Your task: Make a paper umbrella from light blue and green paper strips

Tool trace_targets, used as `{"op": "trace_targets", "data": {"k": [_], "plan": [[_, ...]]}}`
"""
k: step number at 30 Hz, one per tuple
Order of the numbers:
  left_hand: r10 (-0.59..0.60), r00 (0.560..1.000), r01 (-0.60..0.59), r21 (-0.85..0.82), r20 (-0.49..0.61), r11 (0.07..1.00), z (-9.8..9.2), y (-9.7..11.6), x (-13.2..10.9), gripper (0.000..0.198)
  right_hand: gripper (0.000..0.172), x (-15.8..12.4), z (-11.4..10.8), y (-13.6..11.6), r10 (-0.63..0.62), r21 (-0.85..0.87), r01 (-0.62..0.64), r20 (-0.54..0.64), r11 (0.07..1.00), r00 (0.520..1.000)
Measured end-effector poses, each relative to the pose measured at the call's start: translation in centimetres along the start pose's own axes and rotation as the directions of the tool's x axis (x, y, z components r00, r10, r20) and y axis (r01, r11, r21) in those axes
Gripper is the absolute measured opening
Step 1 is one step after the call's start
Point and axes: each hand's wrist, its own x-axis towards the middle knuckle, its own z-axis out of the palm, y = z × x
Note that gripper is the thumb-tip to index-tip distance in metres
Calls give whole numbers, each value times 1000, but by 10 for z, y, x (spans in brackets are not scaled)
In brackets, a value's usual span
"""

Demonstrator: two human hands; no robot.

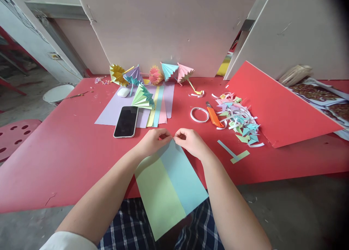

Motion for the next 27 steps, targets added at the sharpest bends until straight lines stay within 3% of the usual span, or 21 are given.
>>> {"op": "trace_targets", "data": {"k": [10,18,27], "plan": [[9,1000,-9,-18,-8,1000,-1,3,-1,19,13,2,1,2,0,27,0,1,1000,1000],[4,1000,-3,11,-23,1000,3,1,0,23,30,-1,-5,2,-2,16,2,11,1000,1000],[-46,996,45,-20,-72,999,-2,2,0,34,26,0,-4,2,-10,-16,10,-1,1000,1000]]}}
